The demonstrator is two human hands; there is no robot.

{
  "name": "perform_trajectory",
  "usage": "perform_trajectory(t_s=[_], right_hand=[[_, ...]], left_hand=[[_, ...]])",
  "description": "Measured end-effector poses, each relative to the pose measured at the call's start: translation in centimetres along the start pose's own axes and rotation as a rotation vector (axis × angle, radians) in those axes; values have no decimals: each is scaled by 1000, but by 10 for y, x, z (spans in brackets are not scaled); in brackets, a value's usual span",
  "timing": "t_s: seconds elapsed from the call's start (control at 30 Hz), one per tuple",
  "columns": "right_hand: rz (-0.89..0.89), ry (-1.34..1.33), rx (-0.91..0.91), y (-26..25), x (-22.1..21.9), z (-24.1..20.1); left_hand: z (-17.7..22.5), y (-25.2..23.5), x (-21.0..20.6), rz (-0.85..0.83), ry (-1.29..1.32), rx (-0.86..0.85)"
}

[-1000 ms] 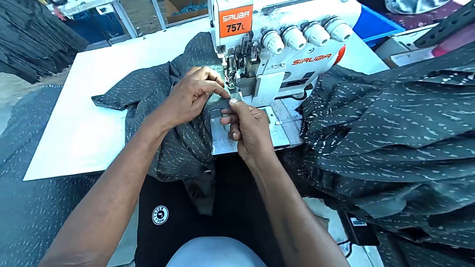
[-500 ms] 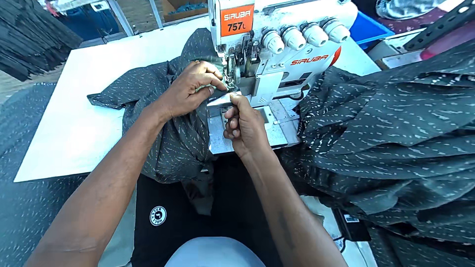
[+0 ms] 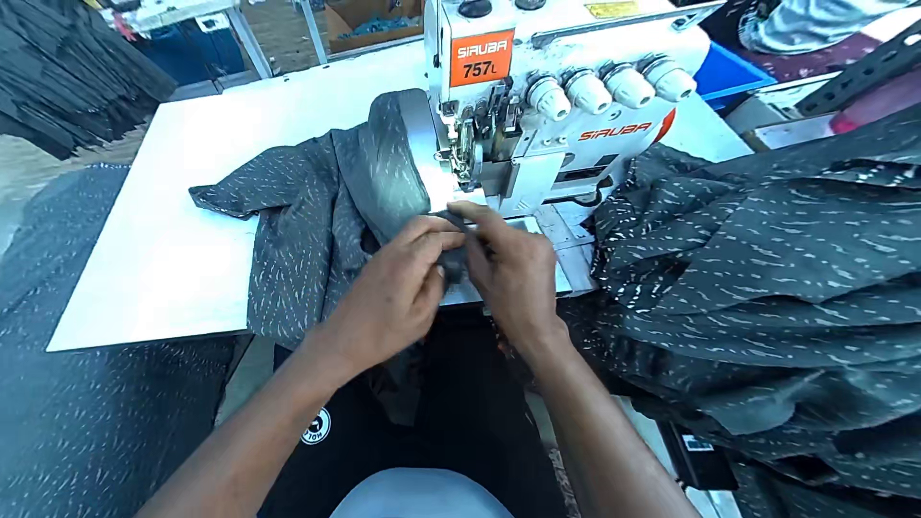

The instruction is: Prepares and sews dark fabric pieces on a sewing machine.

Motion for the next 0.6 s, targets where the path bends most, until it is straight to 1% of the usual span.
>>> perform_trajectory(t_s=[0.1, 0.13, 0.2, 0.27, 0.3, 0.37, 0.43, 0.5, 0.53, 0.57, 0.6], right_hand=[[179, -88, -115, -11, 19, 26], [216, -109, -141, -16, 21, 32], [224, -149, -102, -21, 21, 25], [171, -228, 28, -10, 24, 0], [135, -330, 83, -1, 26, -11], [77, -642, 123, 11, 31, -18], [48, -983, 66, 14, 30, -15], [42, -1270, -59, 13, 21, -15], [9, -1327, -117, 12, 14, -21], [-67, -1314, -154, 13, 3, -31], [-184, -1235, -166, 18, -13, -43]], left_hand=[[16, -16, -15, -78, 191, -58], [18, -23, -16, -68, 186, -90], [24, -29, -2, 70, 52, -140], [28, -22, 22, 221, -63, -183], [28, -19, 30, 233, -109, -221], [21, -22, 36, 119, -193, -322], [14, -27, 34, -19, -187, -407], [25, -31, 46, -85, -70, -503], [34, -35, 62, -73, -65, -518], [40, -39, 82, -30, -132, -511], [40, -43, 107, 30, -248, -470]])
Point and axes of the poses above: each hand's wrist, its own y-axis away from the middle knuckle, its own x-axis out of the back of the hand, z = x × y, the point moved 9 cm from there along -y, towards the middle knuckle, and after that the axes turned 11 degrees about -y, right-handed, at the moved point
